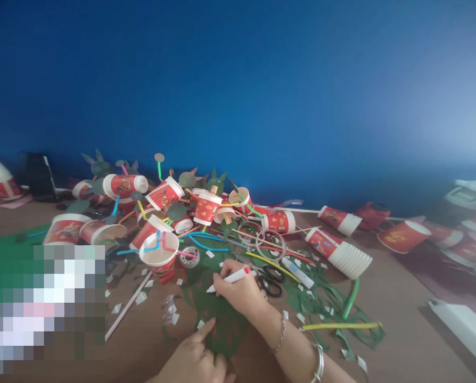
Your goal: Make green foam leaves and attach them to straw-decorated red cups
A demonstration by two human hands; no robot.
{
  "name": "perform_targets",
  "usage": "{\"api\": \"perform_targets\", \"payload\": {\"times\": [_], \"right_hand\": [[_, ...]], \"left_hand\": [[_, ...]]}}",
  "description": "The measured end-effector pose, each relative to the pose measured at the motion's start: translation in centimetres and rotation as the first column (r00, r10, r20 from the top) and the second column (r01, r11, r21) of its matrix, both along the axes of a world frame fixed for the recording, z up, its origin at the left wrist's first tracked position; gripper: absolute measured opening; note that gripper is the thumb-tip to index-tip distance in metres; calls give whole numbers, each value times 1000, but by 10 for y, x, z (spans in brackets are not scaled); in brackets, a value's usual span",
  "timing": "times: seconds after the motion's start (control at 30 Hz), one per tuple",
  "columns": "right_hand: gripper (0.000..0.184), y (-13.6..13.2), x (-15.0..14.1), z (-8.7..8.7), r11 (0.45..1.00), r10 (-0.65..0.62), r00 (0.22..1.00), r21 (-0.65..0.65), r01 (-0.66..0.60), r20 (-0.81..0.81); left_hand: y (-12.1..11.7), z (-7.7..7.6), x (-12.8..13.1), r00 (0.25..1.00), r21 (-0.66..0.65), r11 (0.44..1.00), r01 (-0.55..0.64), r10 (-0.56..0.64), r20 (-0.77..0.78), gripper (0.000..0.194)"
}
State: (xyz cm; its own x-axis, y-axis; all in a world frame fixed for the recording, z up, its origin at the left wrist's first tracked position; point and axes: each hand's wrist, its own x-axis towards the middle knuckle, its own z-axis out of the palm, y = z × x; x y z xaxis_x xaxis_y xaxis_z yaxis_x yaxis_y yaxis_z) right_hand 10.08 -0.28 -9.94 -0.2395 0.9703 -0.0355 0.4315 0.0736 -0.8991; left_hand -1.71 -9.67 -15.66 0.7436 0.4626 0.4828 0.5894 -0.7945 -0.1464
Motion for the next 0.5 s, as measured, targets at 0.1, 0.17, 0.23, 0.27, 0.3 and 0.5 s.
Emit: {"api": "perform_targets", "payload": {"times": [0.1,0.17,0.23,0.27,0.3,0.5], "right_hand": [[23,0,0,0,1000,0,1000,7,0,6],[23,0,0,0,1000,-1,1000,13,1,15],[23,0,0,1,1000,-3,1000,12,3,25],[23,0,0,2,1000,-2,1000,7,2,26],[23,-1,-1,2,1000,0,1000,3,0,25],[22,0,-1,2,1000,-1,1000,8,0,14]], "left_hand": [[0,0,0,1000,-23,1000,4,-5,-19,40],[-1,-1,0,999,-44,999,9,-11,-38,39],[-1,-1,0,999,-53,999,8,-10,-44,39],[-1,0,0,999,-52,999,5,-7,-42,40],[-1,0,0,999,-48,999,3,-5,-37,40],[0,2,0,1000,-17,1000,-6,6,-4,42]]}}
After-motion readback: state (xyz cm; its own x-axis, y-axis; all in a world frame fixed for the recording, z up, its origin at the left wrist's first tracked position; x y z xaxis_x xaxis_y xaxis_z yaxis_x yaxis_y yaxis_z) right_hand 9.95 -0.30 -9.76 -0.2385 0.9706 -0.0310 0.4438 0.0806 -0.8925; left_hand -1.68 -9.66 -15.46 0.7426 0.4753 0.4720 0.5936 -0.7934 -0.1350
